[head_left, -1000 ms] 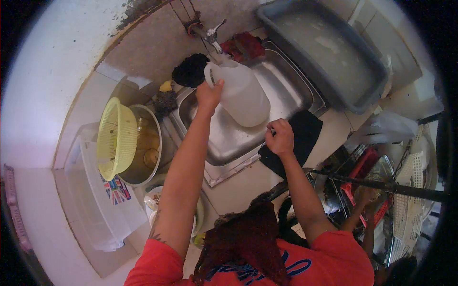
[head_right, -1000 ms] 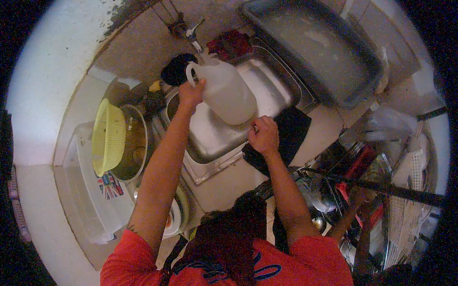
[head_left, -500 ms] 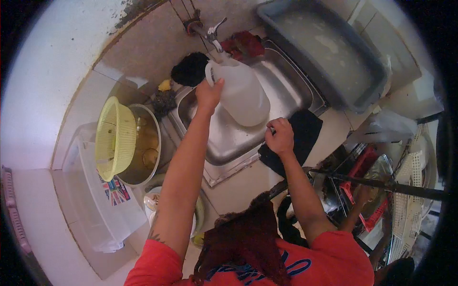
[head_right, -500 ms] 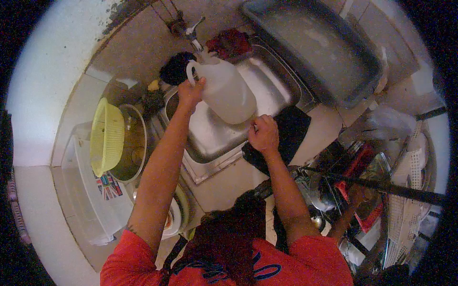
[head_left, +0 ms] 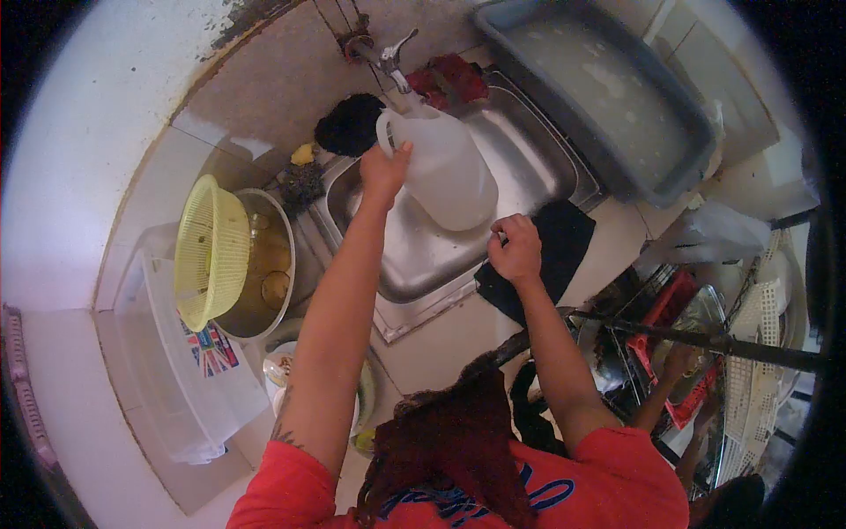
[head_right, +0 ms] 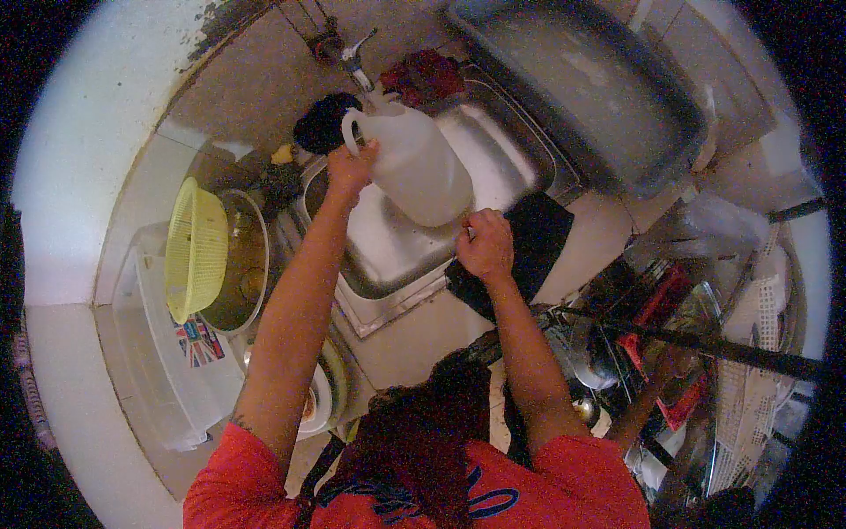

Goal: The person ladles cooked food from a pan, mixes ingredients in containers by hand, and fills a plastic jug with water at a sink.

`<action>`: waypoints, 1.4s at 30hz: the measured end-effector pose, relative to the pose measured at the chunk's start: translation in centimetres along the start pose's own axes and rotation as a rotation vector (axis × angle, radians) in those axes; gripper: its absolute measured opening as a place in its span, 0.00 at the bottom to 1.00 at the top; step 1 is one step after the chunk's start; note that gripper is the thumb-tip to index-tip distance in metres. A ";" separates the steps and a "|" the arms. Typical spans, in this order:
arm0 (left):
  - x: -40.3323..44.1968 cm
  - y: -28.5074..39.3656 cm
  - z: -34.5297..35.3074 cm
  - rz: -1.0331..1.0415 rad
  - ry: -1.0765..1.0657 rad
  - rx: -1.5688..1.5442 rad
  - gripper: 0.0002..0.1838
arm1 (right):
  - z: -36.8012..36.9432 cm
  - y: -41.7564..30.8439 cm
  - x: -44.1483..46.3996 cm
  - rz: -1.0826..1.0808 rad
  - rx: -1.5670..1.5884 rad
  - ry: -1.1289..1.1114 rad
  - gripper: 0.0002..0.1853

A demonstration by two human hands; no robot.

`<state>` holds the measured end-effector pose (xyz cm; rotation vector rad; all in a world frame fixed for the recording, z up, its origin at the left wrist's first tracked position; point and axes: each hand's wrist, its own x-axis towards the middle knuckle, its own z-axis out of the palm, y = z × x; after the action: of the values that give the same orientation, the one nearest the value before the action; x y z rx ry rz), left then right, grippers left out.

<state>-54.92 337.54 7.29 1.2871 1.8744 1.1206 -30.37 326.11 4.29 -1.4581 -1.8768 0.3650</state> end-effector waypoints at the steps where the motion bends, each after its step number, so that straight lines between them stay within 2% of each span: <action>1: 0.0 -0.1 0.0 -0.004 -0.003 -0.020 0.19 | 0.0 0.1 0.0 -0.004 0.006 0.006 0.06; 4: -1.0 2.0 -0.7 -0.028 0.003 0.032 0.18 | -0.2 0.0 0.1 -0.017 0.021 0.012 0.06; 10: -0.1 0.5 -0.3 -0.028 -0.008 -0.011 0.18 | 0.0 0.0 0.2 -0.014 0.027 0.025 0.06; 16: -1.2 2.3 -0.8 -0.067 -0.034 -0.023 0.19 | 0.0 -0.1 0.3 -0.004 0.023 0.039 0.05; 22: -0.8 1.4 -0.2 -0.006 -0.016 -0.044 0.18 | -0.3 -0.3 0.5 -0.009 0.037 0.030 0.05; 25: -1.6 2.8 -0.8 0.023 -0.020 0.042 0.18 | -0.2 -0.1 0.3 -0.005 0.034 0.037 0.05; 28: -0.5 0.9 -0.1 0.016 -0.028 -0.068 0.19 | 0.0 -0.2 0.2 0.008 0.028 0.044 0.05; 31: -0.4 0.7 -0.2 0.062 -0.023 -0.017 0.19 | -0.1 -0.3 0.2 0.006 0.029 0.047 0.05; 34: -0.9 1.9 -0.7 0.029 -0.033 0.044 0.18 | 0.0 -0.2 0.2 -0.004 0.027 0.052 0.05; 42: -1.7 2.7 -0.8 -0.010 -0.038 -0.038 0.15 | 0.1 0.0 0.2 -0.004 0.024 0.045 0.05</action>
<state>-53.85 336.17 10.12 1.2681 1.8216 1.1134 -30.50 326.27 4.31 -1.4350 -1.8340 0.3487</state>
